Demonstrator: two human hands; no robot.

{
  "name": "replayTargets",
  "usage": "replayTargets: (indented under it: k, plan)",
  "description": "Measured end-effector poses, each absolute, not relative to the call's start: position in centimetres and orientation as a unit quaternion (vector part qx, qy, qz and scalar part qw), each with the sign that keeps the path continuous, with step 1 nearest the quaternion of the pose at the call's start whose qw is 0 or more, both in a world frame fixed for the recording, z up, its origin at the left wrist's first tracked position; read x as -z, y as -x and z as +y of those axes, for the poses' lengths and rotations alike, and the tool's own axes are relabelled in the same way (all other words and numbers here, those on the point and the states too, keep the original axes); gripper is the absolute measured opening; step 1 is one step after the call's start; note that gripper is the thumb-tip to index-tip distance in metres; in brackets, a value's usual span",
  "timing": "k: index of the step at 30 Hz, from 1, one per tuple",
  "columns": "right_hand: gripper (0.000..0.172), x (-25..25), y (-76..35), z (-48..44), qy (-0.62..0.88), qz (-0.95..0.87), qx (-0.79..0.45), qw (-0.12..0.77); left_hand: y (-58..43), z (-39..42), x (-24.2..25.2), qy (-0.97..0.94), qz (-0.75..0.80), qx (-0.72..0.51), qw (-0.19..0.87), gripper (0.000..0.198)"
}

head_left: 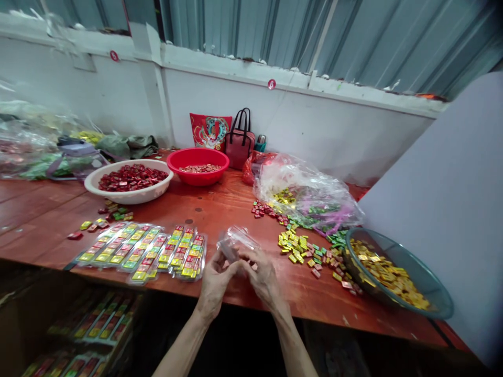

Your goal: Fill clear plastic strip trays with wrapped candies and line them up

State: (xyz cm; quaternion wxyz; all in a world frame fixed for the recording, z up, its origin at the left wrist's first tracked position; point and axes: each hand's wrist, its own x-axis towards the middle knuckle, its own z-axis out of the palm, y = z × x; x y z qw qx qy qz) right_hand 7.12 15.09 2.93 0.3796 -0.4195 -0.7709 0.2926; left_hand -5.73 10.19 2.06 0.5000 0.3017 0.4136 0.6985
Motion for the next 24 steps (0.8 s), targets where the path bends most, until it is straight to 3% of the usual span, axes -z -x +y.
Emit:
replayTargets:
  k: [12,18,24]
  plan:
    - [0.014,-3.3,-7.8,16.8,0.494,-0.738,-0.211,0.410,6.6,10.8,-1.9,-0.275,0.424,-0.723,0.471,0.047]
    - [0.015,-3.2,-6.8,15.2,0.428,-0.781,-0.274,0.363,5.4,10.5,-2.3,-0.289,0.417,-0.702,0.501,0.045]
    - [0.013,-3.4,-6.3,15.1,0.477,-0.757,-0.218,0.390,5.9,11.0,-2.2,-0.268,0.436,-0.720,0.469,0.043]
